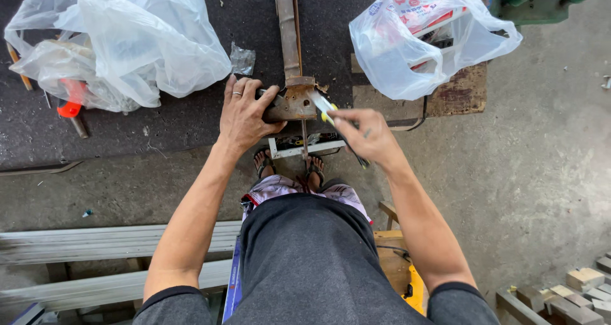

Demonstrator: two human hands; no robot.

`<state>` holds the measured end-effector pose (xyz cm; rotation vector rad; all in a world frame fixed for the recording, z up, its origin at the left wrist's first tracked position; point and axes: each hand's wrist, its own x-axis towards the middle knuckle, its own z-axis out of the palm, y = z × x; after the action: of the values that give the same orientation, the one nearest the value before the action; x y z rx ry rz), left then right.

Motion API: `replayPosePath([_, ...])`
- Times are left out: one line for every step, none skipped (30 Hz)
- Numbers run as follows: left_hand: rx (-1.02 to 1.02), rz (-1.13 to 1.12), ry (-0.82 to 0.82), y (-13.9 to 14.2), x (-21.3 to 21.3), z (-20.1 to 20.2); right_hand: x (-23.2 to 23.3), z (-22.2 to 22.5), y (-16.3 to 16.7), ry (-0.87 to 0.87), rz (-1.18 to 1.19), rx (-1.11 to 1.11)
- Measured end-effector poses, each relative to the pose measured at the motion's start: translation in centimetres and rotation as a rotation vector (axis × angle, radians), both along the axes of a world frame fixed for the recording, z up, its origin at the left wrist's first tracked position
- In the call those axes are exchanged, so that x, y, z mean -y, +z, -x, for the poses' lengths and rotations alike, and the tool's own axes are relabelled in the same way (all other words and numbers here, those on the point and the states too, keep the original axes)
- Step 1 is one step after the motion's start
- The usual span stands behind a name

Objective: The person uses a utility knife to scrape rust and debris from a metal tool clamped to a workbench. They repeatedly reposition the tool and scrape different areas, including the handle and head, while occasionally wiping away debris.

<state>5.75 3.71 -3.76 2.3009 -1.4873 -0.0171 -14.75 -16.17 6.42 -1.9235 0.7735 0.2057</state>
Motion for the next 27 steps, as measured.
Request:
replayPosePath([-0.01, -0.009, 0.001, 0.0, 0.0, 0.0, -0.1, -0.5, 0.0, -0.043, -0.024, 0.047])
replayPosePath([-0.017, -0.02, 0.009, 0.0, 0.0, 0.0, -0.2, -0.8, 0.1, -0.079, -0.05, 0.097])
replayPosePath([-0.025, -0.033, 0.016, 0.0, 0.0, -0.1, -0.3, -1.1, 0.1, -0.029, -0.002, 0.071])
replayPosePath([-0.02, -0.031, 0.014, 0.0, -0.1, -0.1, -0.3, -1.1, 0.3, 0.019, 0.048, 0.042])
replayPosePath([-0.017, -0.023, 0.016, -0.1, -0.1, 0.0, -0.3, -1.1, 0.5, 0.07, 0.103, 0.011])
replayPosePath([-0.013, -0.012, 0.024, -0.1, -0.1, -0.1, -0.2, -1.3, 0.6, 0.05, 0.053, -0.008])
replayPosePath([-0.019, 0.004, 0.032, -0.1, -0.1, -0.1, 0.0, -1.2, 0.8, 0.029, -0.003, -0.032])
replayPosePath([-0.026, 0.012, 0.031, -0.2, -0.2, -0.1, -0.1, -1.1, 0.9, 0.0, -0.068, -0.057])
replayPosePath([-0.029, 0.025, 0.026, -0.2, -0.2, -0.2, 0.0, -1.0, 1.0, -0.015, -0.096, -0.054])
replayPosePath([-0.031, 0.043, 0.024, -0.3, -0.2, -0.3, 0.0, -0.8, 1.2, -0.027, -0.12, -0.046])
replayPosePath([-0.034, 0.062, 0.022, -0.4, -0.2, -0.4, 0.0, -0.8, 1.3, -0.039, -0.144, -0.039])
replayPosePath([-0.04, 0.08, 0.023, -0.5, -0.2, -0.4, -0.1, -1.0, 1.3, -0.049, -0.141, -0.022])
replayPosePath([-0.038, 0.073, 0.027, -0.6, -0.2, -0.4, -0.3, -1.2, 1.3, -0.055, -0.139, -0.009])
replayPosePath([-0.036, 0.064, 0.029, -0.7, -0.2, -0.5, -0.5, -1.4, 1.2, -0.063, -0.139, 0.003])
replayPosePath([-0.034, 0.052, 0.029, -0.8, -0.3, -0.5, -0.8, -1.9, 0.9, -0.06, -0.134, 0.039])
replayPosePath([-0.041, 0.052, 0.032, -0.8, -0.3, -0.5, -1.2, -2.8, 0.5, -0.061, -0.128, 0.079])
replayPosePath([-0.048, 0.054, 0.035, -0.9, -0.3, -0.5, -1.4, -3.3, 0.2, -0.062, -0.12, 0.118])
replayPosePath([-0.057, 0.057, 0.041, -0.9, -0.4, -0.4, -1.6, -3.3, 0.0, -0.067, -0.132, 0.094])
replayPosePath([-0.058, 0.065, 0.042, -0.8, -0.3, -0.5, -1.6, -3.3, -0.2, -0.067, -0.143, 0.069])
replayPosePath([-0.064, 0.068, 0.046, -0.6, -0.2, -0.4, -1.7, -3.2, -0.3, -0.065, -0.157, 0.038])
replayPosePath([-0.07, 0.072, 0.048, -0.4, -0.3, -0.4, -1.6, -2.7, -0.5, -0.059, -0.174, 0.043])
replayPosePath([-0.083, 0.034, 0.041, 0.0, -0.1, -0.6, -1.1, -2.0, -0.4, -0.051, -0.188, 0.049])
replayPosePath([-0.097, -0.004, 0.036, 0.5, 0.1, -0.8, -0.5, -1.2, -0.3, -0.04, -0.202, 0.055])
replayPosePath([-0.11, -0.04, 0.031, 1.1, 0.2, -1.1, 0.1, -0.5, -0.2, -0.036, -0.244, 0.137])
replayPosePath([-0.061, -0.082, 0.008, 1.7, 0.3, -1.4, 0.7, 0.2, -0.3, -0.031, -0.284, 0.22])
replayPosePath([-0.013, -0.123, -0.016, 2.4, 0.4, -1.7, 1.3, 0.7, -0.4, -0.025, -0.322, 0.301])
replayPosePath([0.031, -0.164, -0.043, 3.1, 0.4, -1.9, 1.7, 1.2, -0.7, -0.037, -0.373, 0.33])
